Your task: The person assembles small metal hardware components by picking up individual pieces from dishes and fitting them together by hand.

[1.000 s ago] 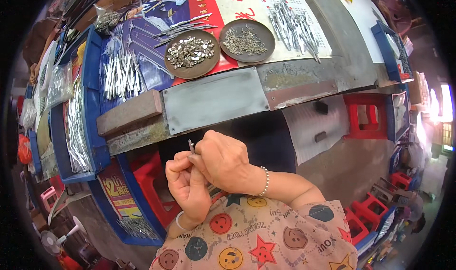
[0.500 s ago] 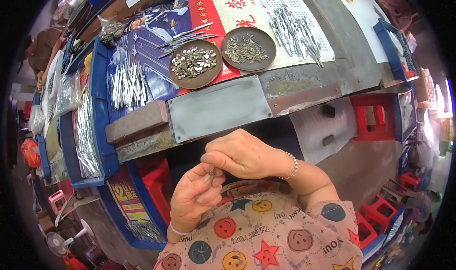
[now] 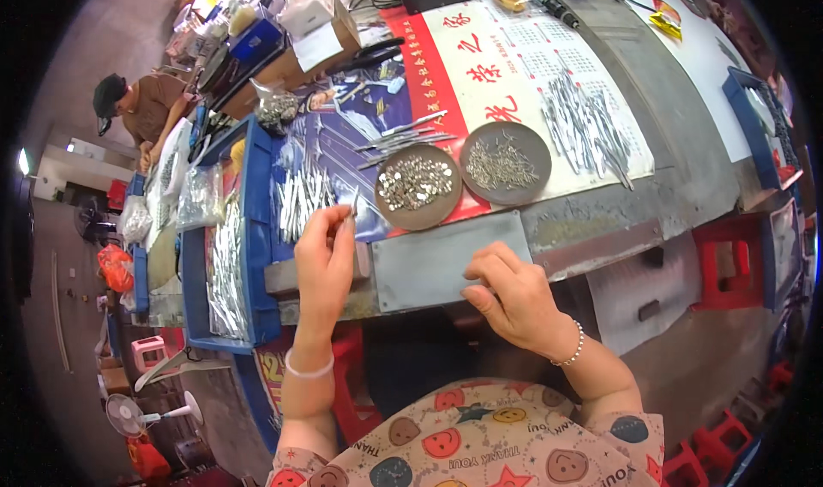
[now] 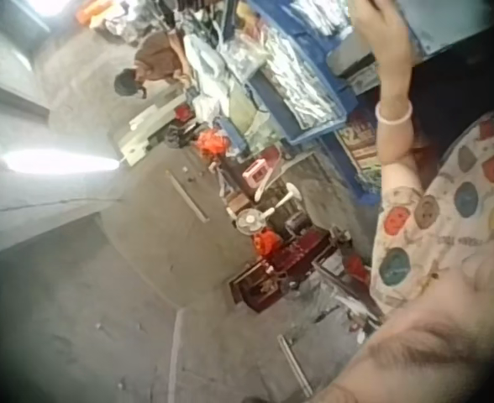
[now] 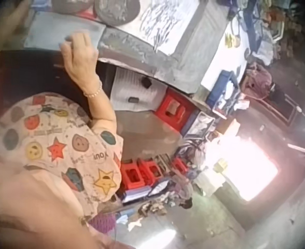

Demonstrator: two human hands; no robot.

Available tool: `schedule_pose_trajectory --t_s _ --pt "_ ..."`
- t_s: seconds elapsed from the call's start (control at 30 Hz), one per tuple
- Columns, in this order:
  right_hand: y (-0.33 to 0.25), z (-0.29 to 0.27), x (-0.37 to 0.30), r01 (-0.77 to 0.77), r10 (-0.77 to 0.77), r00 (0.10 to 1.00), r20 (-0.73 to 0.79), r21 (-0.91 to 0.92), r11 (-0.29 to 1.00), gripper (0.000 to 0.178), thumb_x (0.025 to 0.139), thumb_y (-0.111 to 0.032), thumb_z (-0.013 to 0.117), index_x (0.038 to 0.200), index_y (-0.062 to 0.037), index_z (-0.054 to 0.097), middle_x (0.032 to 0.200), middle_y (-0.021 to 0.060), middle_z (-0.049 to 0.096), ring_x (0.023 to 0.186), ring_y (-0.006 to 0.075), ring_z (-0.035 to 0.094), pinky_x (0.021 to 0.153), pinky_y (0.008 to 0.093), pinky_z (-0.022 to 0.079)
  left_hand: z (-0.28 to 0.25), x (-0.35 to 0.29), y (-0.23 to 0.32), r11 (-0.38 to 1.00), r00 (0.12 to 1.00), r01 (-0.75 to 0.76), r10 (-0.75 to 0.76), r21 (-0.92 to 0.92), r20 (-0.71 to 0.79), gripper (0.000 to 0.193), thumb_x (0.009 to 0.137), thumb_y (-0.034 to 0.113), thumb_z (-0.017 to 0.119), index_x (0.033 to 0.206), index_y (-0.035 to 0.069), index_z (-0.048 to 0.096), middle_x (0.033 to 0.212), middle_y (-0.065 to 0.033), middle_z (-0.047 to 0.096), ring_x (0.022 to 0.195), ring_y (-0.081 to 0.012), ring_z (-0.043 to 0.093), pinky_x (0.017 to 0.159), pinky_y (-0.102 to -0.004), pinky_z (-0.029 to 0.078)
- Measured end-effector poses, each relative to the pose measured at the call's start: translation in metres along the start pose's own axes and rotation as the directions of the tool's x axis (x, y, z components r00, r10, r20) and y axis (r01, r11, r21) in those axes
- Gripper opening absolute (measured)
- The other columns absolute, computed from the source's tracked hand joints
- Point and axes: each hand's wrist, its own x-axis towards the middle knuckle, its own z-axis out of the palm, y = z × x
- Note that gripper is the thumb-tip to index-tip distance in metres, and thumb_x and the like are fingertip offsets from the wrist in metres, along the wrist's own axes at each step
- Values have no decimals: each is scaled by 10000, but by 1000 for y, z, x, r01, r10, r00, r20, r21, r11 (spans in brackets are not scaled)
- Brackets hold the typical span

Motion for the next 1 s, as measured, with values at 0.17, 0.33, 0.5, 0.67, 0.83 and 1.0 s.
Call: schedule_pose_trajectory --t_s 0.17,0.33,0.5,0.67,0.83,1.0 --pt "25 2 -4 78 -79 992 -96 -7 997 180 828 -176 657 850 -21 567 852 124 569 621 257 568 544 330 465 10 52 -33 749 996 -93 64 656 68 152 813 56 537 957 9 555 821 -213 604 692 -405 596 631 -461 484" --pt "32 2 -2 176 -180 978 -106 -42 983 179 784 -175 688 791 -38 574 809 101 582 628 245 581 526 324 465 7 61 -46 608 995 -46 -40 793 88 219 823 112 550 1021 36 496 655 -213 617 638 -413 621 588 -508 480" --pt "33 1 -1 186 -192 974 -119 -63 981 176 774 -173 696 775 -45 574 783 81 580 621 231 583 508 315 463 -4 66 -36 555 996 -2 -77 832 54 224 821 105 560 1032 44 518 694 -193 624 643 -379 624 592 -474 483" --pt "33 1 0 199 -205 972 -111 -62 978 171 767 -164 701 766 -49 575 767 76 576 615 222 582 500 311 461 7 100 -6 882 992 -78 24 465 122 147 811 53 597 948 1 605 852 -157 605 738 -281 611 657 -375 474" --pt "33 2 -2 172 -182 977 -116 -85 981 164 759 -156 707 760 -54 579 767 72 580 601 217 581 501 309 465 70 154 -18 937 933 -270 198 222 299 156 798 103 654 933 28 633 834 -108 583 728 -204 581 649 -301 470" --pt "32 6 3 177 -185 975 -120 -72 982 162 750 -147 713 757 -56 578 764 68 580 593 215 579 496 307 465 96 182 -48 889 884 -338 188 308 429 153 800 143 668 836 17 591 822 -128 552 756 -268 559 694 -356 451"
